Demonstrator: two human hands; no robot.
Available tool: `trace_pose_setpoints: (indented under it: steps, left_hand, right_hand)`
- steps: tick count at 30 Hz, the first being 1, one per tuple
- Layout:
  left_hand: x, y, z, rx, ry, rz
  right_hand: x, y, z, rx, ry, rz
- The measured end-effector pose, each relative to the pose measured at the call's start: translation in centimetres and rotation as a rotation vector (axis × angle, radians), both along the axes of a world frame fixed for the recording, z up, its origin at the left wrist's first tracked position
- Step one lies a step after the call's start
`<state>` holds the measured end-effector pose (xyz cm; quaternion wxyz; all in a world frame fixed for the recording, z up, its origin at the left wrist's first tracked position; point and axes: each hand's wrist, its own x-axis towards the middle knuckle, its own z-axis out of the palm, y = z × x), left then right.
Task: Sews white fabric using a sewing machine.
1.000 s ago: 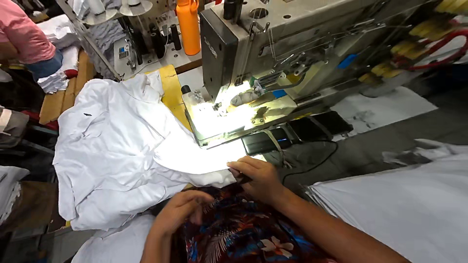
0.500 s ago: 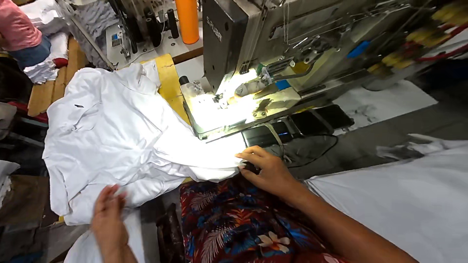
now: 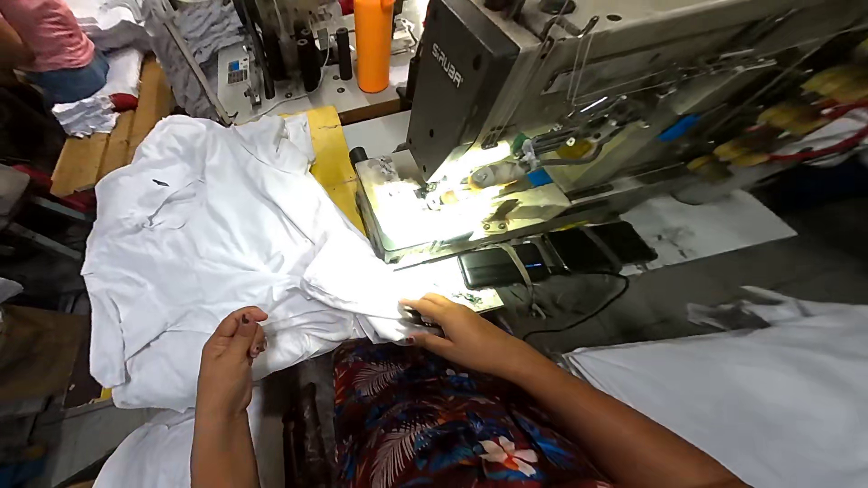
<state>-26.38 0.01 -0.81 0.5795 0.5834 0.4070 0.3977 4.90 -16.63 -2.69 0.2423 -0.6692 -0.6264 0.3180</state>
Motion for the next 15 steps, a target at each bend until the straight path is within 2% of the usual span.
trace_pose_setpoints:
  steps: [3,6,9,11,12,13,15]
  left_hand:
    - [0.0,-1.3,0.6,0.071,0.022,-0.058]
    - [0.0,-2.7,1.3,0.213,0.074,-0.21]
    - [-0.9,-3.5,2.4,0.389,0.145,-0.456]
    - [-3.0,-3.2,3.3,0.546,0.284,-0.578]
    - [-4.8,-2.8,3.6,0.597,0.363,-0.519]
    - [-6.8,-2.4,3.6,0.641,0.475,-0.349]
    - [-9.8,-1.1,3.5,0.682,0.844,0.075]
  right_hand:
    - [-2.3,2.1,1.2,0.282,-0.065,-0.024]
    - [-5.5,5.5,0.9,0.564,-0.226,0.004]
    - [-7.7,8.8,0.0,0.602,-0.365,0.112]
    - [-7.3,9.6,-0.7,0.638,-0.365,0.105]
    - [-6.6,9.2,-0.7,0.652,-0.354,0.047]
    - [-5.5,8.5,-0.6,0.655,-0.332,-0.034]
    - [-3.3,6.6,-0.5,0.605,-0.25,-0.189]
